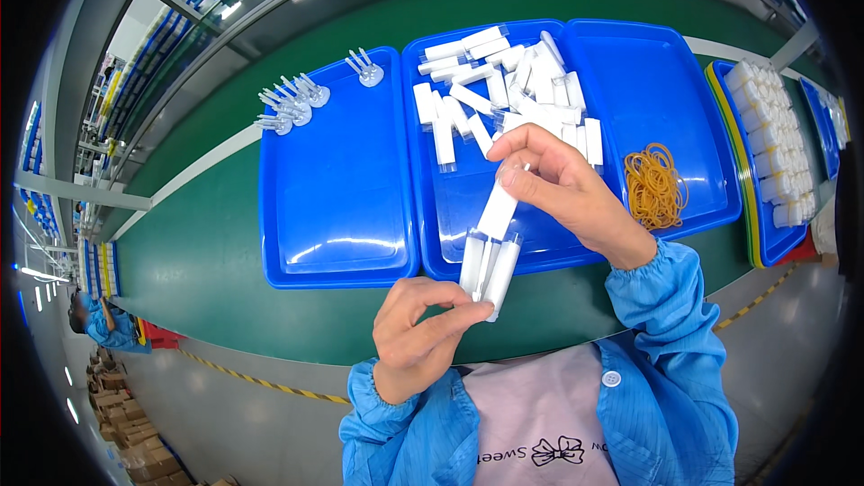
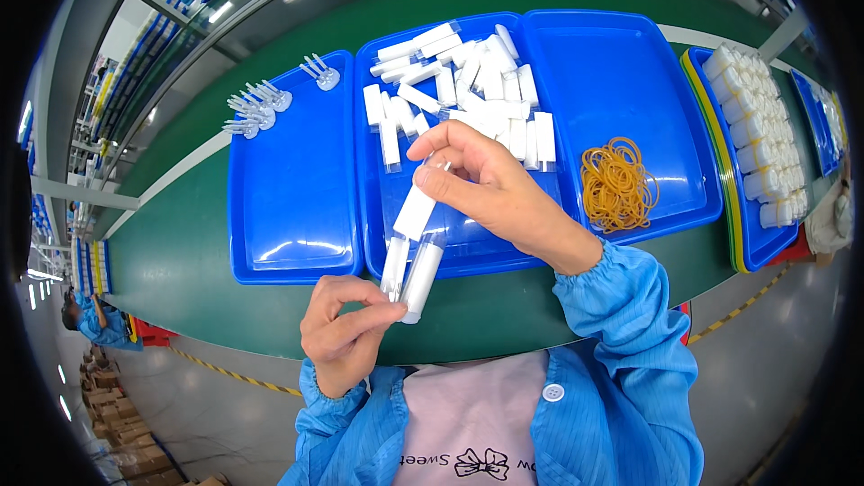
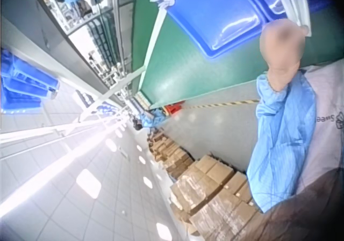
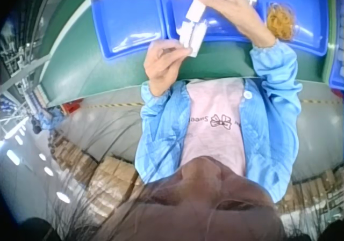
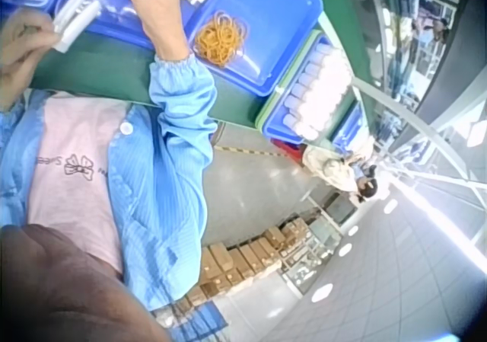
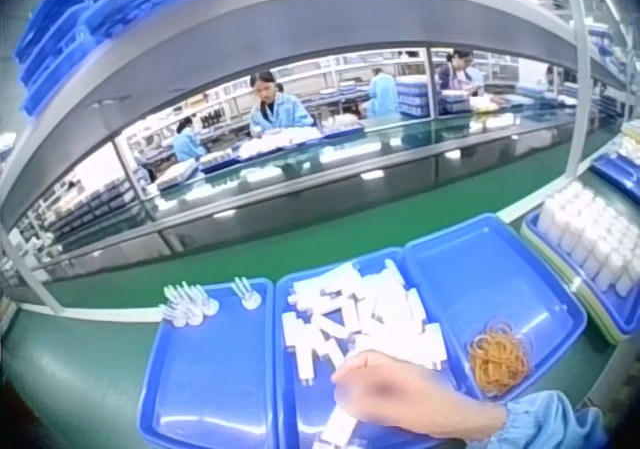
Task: Assemble small white plastic components and secure them with a rubber band inside a container.
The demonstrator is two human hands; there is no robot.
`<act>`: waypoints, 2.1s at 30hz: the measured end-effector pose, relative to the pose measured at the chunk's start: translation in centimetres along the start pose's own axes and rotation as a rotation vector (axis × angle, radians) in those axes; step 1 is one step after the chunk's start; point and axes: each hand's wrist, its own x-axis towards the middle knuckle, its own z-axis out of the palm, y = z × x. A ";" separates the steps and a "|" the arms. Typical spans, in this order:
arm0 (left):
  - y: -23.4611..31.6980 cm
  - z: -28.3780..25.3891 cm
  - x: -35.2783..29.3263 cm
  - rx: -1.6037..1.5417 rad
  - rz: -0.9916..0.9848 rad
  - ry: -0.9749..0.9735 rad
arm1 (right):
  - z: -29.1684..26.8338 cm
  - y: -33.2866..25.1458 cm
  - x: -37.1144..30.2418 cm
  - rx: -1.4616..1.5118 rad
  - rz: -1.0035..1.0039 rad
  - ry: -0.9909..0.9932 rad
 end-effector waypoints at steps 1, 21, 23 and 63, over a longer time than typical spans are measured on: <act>0.0 0.0 0.1 0.005 0.007 -0.012 | -0.1 0.0 0.1 -0.012 -0.004 -0.035; 0.2 2.2 -0.2 -1.029 -0.646 -0.328 | 0.6 -2.4 -5.0 -0.636 -0.170 -0.289; 0.3 3.6 -0.4 -1.291 -0.859 -0.549 | -0.1 -3.3 -5.8 -0.672 -0.174 -0.449; -0.6 4.8 -1.5 -1.440 -0.807 -0.101 | -14.5 -0.3 -8.4 -1.197 -0.154 0.375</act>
